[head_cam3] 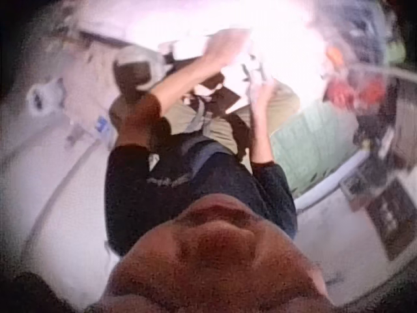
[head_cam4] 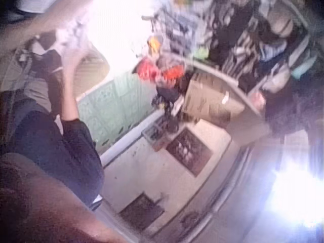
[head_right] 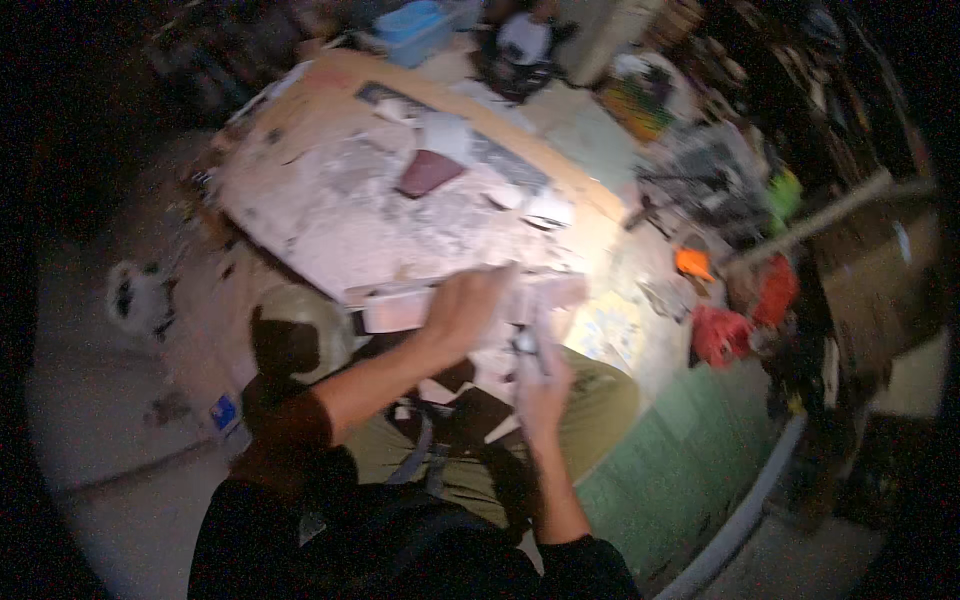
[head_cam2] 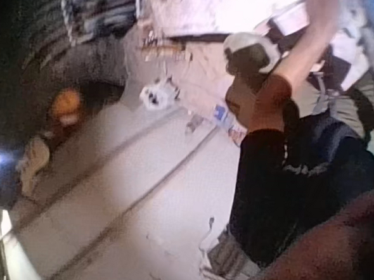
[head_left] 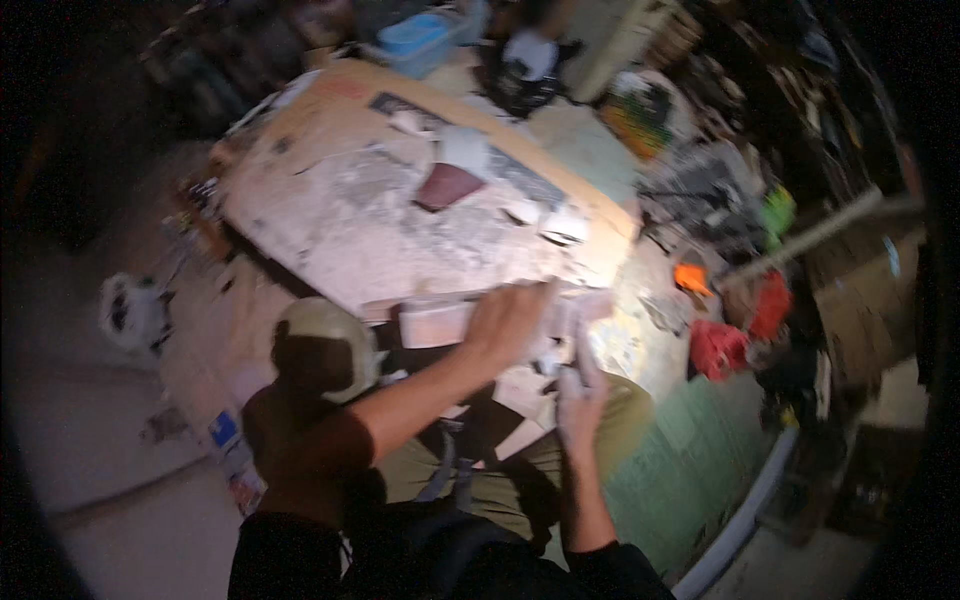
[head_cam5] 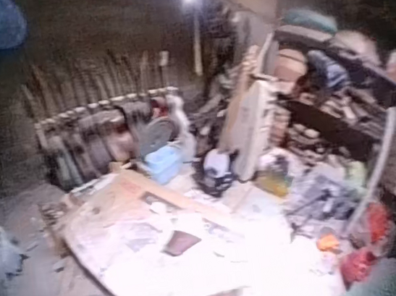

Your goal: The person is sanding the edges and surfaces of a wooden guitar body by hand with a sanding block, rotating the object to reach different parts.

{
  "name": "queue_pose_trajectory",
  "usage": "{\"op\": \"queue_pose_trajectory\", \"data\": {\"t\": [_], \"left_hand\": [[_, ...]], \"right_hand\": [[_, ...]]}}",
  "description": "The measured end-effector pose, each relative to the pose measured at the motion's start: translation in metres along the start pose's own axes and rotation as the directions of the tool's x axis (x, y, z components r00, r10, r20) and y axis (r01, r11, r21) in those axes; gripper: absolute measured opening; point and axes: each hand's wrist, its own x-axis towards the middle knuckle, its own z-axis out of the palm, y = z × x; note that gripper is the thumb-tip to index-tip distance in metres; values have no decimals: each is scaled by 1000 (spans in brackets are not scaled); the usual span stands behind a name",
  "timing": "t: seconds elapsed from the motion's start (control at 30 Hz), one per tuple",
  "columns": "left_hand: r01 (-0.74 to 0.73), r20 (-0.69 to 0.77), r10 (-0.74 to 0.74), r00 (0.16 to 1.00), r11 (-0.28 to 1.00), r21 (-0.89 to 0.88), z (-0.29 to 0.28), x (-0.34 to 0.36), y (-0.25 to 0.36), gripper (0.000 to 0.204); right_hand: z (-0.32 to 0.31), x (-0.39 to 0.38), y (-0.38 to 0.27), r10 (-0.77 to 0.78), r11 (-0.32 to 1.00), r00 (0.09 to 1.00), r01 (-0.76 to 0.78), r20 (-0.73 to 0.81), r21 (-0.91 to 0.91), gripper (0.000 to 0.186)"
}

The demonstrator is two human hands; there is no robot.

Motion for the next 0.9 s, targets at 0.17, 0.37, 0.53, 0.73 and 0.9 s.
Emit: {"op": "queue_pose_trajectory", "data": {"t": [0.17,0.37,0.53,0.73,0.9], "left_hand": [[46,-12,-48,999,994,-103,26,-1,-5,22],[-133,-200,124,972,991,-30,-6,-3,26,17],[-157,-23,156,987,986,-56,27,2,38,29],[-24,62,27,998,999,-47,5,3,14,34],[-49,26,49,998,999,-4,19,-7,19,33]], "right_hand": [[-32,13,39,31,999,989,-34,144,19,55],[-53,34,20,-50,995,992,59,115,-76,59],[-74,-6,29,82,965,996,-70,37,-251,59],[-32,-6,-10,128,975,989,-112,76,-190,72],[-44,39,38,103,900,993,-69,56,-429,57]]}}
